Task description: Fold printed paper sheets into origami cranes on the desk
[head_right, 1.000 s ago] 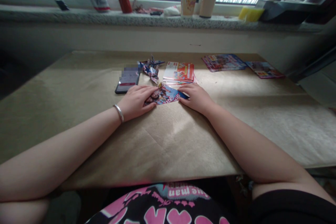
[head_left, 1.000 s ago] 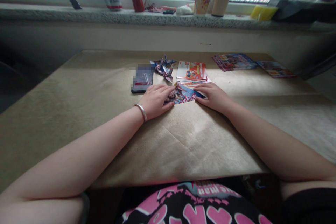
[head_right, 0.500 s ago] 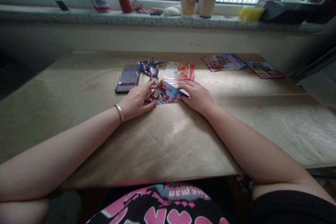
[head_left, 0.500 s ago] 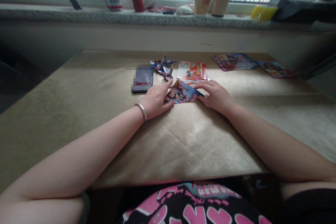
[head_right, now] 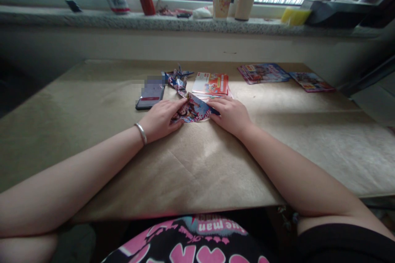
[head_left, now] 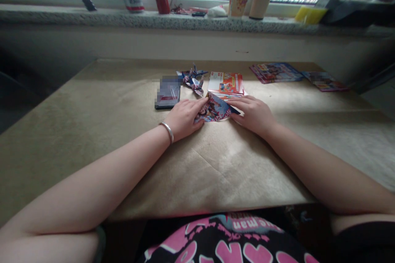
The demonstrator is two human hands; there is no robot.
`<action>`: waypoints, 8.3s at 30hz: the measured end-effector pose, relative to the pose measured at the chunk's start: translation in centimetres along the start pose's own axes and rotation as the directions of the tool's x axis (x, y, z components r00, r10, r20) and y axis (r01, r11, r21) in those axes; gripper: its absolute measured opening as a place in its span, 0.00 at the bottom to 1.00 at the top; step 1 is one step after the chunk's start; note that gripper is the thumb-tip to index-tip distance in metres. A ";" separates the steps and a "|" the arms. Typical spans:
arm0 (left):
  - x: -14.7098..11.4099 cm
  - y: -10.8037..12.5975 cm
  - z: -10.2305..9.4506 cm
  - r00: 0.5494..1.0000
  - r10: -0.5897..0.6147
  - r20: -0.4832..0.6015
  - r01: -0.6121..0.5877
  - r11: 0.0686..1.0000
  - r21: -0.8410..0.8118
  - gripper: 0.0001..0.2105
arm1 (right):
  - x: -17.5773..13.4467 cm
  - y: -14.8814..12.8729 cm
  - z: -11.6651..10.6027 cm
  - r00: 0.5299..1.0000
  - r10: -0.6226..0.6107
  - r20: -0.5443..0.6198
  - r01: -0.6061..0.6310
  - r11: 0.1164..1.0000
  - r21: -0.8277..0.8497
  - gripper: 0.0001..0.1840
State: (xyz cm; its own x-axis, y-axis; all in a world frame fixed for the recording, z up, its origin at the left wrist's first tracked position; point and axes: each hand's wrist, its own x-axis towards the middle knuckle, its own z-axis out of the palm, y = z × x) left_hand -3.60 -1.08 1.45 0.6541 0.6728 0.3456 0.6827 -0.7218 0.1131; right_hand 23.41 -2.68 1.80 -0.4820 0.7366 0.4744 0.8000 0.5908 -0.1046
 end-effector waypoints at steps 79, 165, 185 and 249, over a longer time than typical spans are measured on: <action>0.1 -0.1 -0.2 0.950 0.311 0.032 -0.311 0.950 -0.003 0.14 | 0.5 -0.6 -0.8 0.961 -0.199 0.194 0.087 0.878 0.470 0.09; -0.7 1.2 -1.2 0.964 0.266 0.004 -0.264 0.958 -0.115 0.14 | -0.1 -0.6 -0.2 0.944 -0.300 0.139 0.269 0.941 0.204 0.09; 0.1 0.1 0.7 0.996 -0.029 -0.079 0.020 0.993 -0.116 0.09 | -0.3 -0.6 0.2 0.966 -0.225 0.131 0.203 0.966 0.162 0.14; -0.4 0.9 0.0 0.988 0.149 0.035 -0.152 0.985 0.087 0.14 | 0.2 -0.1 0.4 0.976 -0.202 0.082 0.181 0.959 0.219 0.15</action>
State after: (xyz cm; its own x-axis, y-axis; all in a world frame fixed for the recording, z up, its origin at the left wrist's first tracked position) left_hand -3.27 -1.98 1.41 0.7599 0.5628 0.3255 0.6013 -0.7987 -0.0226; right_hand 23.09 -2.44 1.58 -0.6616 0.6262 0.4125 0.6020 0.7716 -0.2057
